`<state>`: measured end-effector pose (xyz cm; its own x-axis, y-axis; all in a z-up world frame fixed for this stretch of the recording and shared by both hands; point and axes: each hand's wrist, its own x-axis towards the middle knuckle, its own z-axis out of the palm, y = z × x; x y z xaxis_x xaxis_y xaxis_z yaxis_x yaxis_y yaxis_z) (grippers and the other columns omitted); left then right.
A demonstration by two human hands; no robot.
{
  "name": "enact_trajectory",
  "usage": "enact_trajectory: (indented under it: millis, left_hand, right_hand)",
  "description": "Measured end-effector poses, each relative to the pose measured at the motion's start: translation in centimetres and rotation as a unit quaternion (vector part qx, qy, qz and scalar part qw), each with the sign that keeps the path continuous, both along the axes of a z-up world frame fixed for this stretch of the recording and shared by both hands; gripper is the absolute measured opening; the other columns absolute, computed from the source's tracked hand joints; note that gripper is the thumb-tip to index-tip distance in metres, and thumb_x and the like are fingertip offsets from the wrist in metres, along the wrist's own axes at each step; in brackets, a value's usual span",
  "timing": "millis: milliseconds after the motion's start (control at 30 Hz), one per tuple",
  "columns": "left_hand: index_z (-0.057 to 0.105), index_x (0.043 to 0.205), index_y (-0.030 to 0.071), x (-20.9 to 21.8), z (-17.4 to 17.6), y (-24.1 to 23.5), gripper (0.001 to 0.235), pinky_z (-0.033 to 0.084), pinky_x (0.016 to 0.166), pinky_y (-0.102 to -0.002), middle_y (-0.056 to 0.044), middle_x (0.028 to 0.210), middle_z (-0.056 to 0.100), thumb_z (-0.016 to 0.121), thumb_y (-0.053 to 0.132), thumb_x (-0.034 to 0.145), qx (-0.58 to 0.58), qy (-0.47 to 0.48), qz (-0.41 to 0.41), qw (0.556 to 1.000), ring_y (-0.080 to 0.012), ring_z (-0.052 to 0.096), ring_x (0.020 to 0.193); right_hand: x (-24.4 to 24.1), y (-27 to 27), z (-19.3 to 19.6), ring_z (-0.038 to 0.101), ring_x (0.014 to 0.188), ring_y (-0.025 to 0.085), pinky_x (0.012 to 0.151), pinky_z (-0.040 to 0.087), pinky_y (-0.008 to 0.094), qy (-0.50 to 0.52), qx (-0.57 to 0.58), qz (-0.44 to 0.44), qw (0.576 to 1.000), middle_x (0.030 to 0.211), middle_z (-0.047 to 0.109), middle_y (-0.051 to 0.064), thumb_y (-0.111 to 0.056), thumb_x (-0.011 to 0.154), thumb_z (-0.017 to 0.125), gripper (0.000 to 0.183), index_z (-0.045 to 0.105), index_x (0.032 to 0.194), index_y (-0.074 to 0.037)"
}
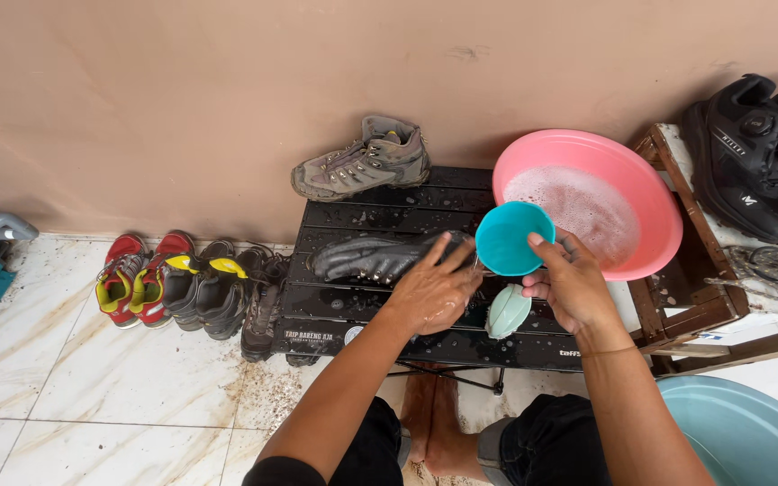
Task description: The person scrubs a grey hiking boot with a light green brush and soapy water. They then rinse the boot by pouring water from a blue cup and wiping it with their hands.
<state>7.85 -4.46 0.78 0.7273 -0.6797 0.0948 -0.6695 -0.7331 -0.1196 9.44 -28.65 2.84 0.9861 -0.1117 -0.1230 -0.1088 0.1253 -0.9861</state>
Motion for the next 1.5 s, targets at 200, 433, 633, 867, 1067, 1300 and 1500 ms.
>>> enact_trajectory:
  millis: [200, 433, 633, 867, 1067, 1300, 1500]
  left_hand:
    - [0.065, 0.159, 0.015, -0.6, -1.4, 1.5, 0.057, 0.008, 0.144, -0.062, -0.006, 0.169, 0.062, 0.041, 0.044, 0.116, -0.062, -0.044, 0.005, 0.997, -0.0323, 0.031, 0.172]
    - [0.043, 0.172, 0.016, 0.1, -3.7, 5.4, 0.062, 0.013, 0.143, -0.065, -0.017, 0.179, 0.044, 0.034, 0.049, 0.120, -0.087, -0.076, 0.049, 0.992, -0.0396, 0.027, 0.172]
    - [0.055, 0.161, 0.010, -0.7, -4.2, 8.3, 0.053, 0.021, 0.135, -0.069, -0.022, 0.160, 0.059, 0.039, 0.040, 0.120, -0.106, -0.122, 0.133, 0.978, -0.0432, 0.041, 0.162]
    - [0.055, 0.163, 0.012, -1.8, -4.9, 14.2, 0.065, 0.040, 0.125, -0.062, -0.020, 0.167, 0.053, 0.044, 0.058, 0.119, -0.164, -0.102, 0.241, 0.951, -0.0395, 0.043, 0.161]
    - [0.051, 0.164, 0.013, -2.3, -4.7, 13.5, 0.061, 0.039, 0.129, -0.060, -0.018, 0.173, 0.047, 0.027, 0.051, 0.122, -0.127, -0.089, 0.222, 0.963, -0.0377, 0.037, 0.165]
    - [0.051, 0.167, 0.014, -0.8, -2.7, 8.4, 0.064, 0.008, 0.137, -0.074, -0.021, 0.177, 0.042, 0.034, 0.055, 0.121, -0.053, -0.065, 0.175, 0.981, -0.0428, 0.020, 0.172]
    - [0.054, 0.168, 0.016, 0.8, -3.6, 2.3, 0.064, 0.000, 0.137, -0.078, -0.020, 0.178, 0.045, 0.032, 0.052, 0.119, -0.055, -0.010, 0.164, 0.985, -0.0421, 0.023, 0.173]
  right_hand:
    - [0.9, 3.9, 1.6, 0.074, 0.060, 0.029, 0.055, 0.073, 0.046, -0.003, -0.040, 0.023, 0.999, 0.100, 0.059, 0.021, -0.027, 0.108, 0.083, 0.070, 0.052, 0.160, 0.007]
    - [1.8, 9.4, 4.1, 0.076, 0.062, 0.029, 0.058, 0.075, 0.045, -0.017, -0.041, 0.072, 0.996, 0.103, 0.062, 0.023, -0.032, 0.103, 0.089, 0.077, 0.052, 0.159, 0.008]
    - [2.2, 13.4, 4.1, 0.076, 0.062, 0.027, 0.058, 0.075, 0.044, -0.009, -0.035, 0.105, 0.994, 0.102, 0.061, 0.020, -0.034, 0.103, 0.088, 0.081, 0.050, 0.160, 0.009]
    - [0.5, 17.9, 5.4, 0.077, 0.063, 0.027, 0.059, 0.075, 0.043, -0.010, -0.076, 0.149, 0.986, 0.102, 0.062, 0.021, -0.028, 0.099, 0.090, 0.083, 0.049, 0.161, 0.009]
    - [0.0, 19.2, 5.6, 0.079, 0.065, 0.028, 0.059, 0.076, 0.042, -0.022, -0.090, 0.161, 0.983, 0.105, 0.064, 0.023, -0.029, 0.097, 0.093, 0.086, 0.050, 0.161, 0.009]
    - [-0.5, 13.9, 5.6, 0.078, 0.066, 0.027, 0.058, 0.075, 0.041, -0.034, -0.117, 0.123, 0.985, 0.110, 0.063, 0.026, -0.026, 0.100, 0.089, 0.082, 0.049, 0.162, 0.010]
    - [-1.7, 9.2, 7.2, 0.079, 0.069, 0.031, 0.057, 0.074, 0.041, -0.103, -0.276, 0.096, 0.951, 0.114, 0.063, 0.030, -0.025, 0.093, 0.096, 0.082, 0.057, 0.158, 0.007]
